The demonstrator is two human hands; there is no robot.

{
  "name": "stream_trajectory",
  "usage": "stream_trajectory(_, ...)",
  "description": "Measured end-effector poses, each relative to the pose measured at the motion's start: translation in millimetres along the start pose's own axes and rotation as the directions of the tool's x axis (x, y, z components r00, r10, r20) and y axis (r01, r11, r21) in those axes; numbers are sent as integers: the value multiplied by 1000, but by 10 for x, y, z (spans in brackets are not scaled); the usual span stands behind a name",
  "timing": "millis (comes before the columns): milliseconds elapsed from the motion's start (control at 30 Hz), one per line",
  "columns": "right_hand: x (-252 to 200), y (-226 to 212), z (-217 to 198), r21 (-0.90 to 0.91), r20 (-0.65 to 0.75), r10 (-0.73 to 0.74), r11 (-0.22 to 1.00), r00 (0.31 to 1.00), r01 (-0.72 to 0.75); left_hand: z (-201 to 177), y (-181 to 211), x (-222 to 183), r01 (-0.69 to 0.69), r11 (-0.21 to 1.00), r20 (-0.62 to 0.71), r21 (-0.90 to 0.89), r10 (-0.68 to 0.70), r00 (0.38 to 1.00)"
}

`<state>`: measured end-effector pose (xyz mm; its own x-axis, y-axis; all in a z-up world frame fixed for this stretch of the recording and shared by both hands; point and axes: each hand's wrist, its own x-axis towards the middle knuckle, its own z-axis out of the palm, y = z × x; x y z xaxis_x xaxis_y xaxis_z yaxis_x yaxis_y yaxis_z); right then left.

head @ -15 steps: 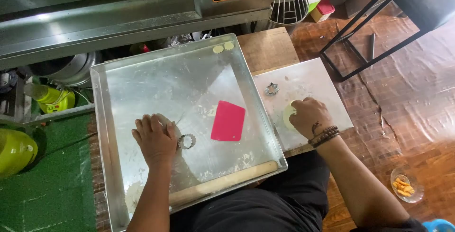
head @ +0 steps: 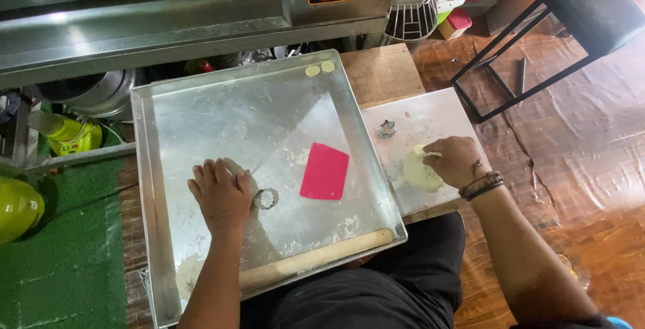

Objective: The person prepares small dough balls by rolling out dough with a rolling pin, cutting circular shapes with a metal mold, and then hand-rolling each piece.

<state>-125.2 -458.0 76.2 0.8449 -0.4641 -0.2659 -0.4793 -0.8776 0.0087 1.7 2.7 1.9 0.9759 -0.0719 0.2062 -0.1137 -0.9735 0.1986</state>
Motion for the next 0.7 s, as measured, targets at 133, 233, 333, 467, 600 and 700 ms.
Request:
stream_trajectory(133,142,-21,409,-5,-50,105,994,993,-105,-40,31,2,-1,1000,2,15,1,1000)
stream_trajectory(233,-47,-279,159,-3,-22,55,998,998,-56,-75,39,2,2,1000,19,23,-3,1000)
stream_trajectory(333,70,-318,247,-12,46,74,997,996,-73,-36,34,-15,-12,1000,-8,-6,12,1000)
stream_trajectory(467,239,-253,323,1,48,48,999,998,-48,19,10,-8,3,1000,-12,28,-2,1000)
stream_trajectory(600,349,-53,401,109,32,116,987,993,-119,-37,35,-2,12,1000,11,17,-12,1000)
stream_trajectory(700,597,206,597,97,-21,53,994,998,-51,7,17,8,10,999,13,43,-11,1000)
